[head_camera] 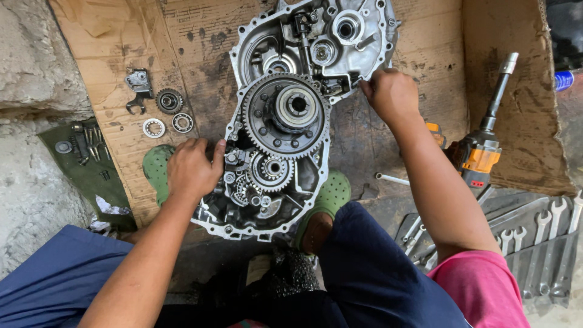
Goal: The person uses a cordless impact wrench to tighten bolts on a disassembled engine casing. They repeatedly position and secure internal gears and bearings while seated on the floor.
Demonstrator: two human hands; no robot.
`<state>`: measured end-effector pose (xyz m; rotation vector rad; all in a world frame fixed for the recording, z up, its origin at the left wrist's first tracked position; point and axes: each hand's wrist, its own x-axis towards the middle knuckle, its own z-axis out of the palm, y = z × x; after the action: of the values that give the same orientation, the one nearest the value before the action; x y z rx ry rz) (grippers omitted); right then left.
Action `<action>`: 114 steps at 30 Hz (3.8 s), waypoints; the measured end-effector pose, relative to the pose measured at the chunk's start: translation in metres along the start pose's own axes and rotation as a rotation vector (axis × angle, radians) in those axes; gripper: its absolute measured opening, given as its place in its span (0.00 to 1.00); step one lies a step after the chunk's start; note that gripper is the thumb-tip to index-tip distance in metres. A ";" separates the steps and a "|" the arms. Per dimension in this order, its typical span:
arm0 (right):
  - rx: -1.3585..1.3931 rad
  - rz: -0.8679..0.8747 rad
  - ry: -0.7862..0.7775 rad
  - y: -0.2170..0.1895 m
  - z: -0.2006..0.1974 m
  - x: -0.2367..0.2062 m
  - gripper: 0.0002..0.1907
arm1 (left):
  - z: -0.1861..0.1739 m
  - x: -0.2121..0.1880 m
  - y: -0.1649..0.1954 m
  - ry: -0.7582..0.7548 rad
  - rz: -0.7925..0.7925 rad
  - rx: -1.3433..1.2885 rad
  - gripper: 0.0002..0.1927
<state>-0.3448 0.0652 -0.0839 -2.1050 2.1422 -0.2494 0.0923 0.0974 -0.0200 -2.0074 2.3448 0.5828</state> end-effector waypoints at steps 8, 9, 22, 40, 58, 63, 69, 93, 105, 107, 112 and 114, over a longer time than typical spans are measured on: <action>0.045 -0.046 0.077 -0.010 -0.014 -0.005 0.16 | 0.000 -0.001 0.000 0.027 0.013 -0.008 0.26; 0.059 -0.119 0.081 -0.008 -0.016 -0.007 0.12 | 0.000 -0.001 0.000 0.027 0.014 -0.006 0.26; -0.149 0.041 0.000 -0.009 0.010 0.006 0.21 | -0.001 0.000 0.001 0.037 0.018 -0.024 0.26; -0.180 -0.004 0.043 -0.015 -0.001 0.002 0.23 | 0.001 -0.001 -0.001 0.029 0.013 -0.005 0.27; -0.118 0.105 0.004 -0.019 -0.017 -0.001 0.27 | -0.002 -0.001 0.002 -0.036 -0.036 -0.001 0.28; 0.037 -0.204 0.162 -0.004 -0.023 -0.011 0.09 | -0.001 -0.001 0.000 -0.009 -0.008 0.001 0.28; 0.030 -0.144 0.103 -0.001 -0.009 -0.010 0.10 | -0.001 -0.002 0.001 -0.012 -0.017 0.004 0.27; 0.080 -0.063 0.127 -0.005 0.002 -0.013 0.07 | -0.001 0.000 0.003 -0.018 -0.024 0.001 0.28; 0.053 0.169 -0.109 -0.020 -0.024 0.004 0.16 | -0.009 0.003 0.007 -0.014 -0.042 0.003 0.28; 0.048 0.115 -0.111 -0.020 -0.023 0.007 0.14 | -0.009 0.003 0.007 -0.025 -0.041 0.009 0.28; 0.123 -0.104 -0.017 -0.015 -0.022 0.007 0.06 | -0.007 0.003 0.004 -0.027 -0.034 0.013 0.29; 0.186 -0.183 -0.010 -0.011 -0.024 0.006 0.06 | -0.006 0.002 0.003 -0.017 -0.024 0.011 0.29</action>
<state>-0.3386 0.0601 -0.0584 -2.1881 1.8420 -0.4376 0.0903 0.0938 -0.0138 -2.0152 2.3054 0.5818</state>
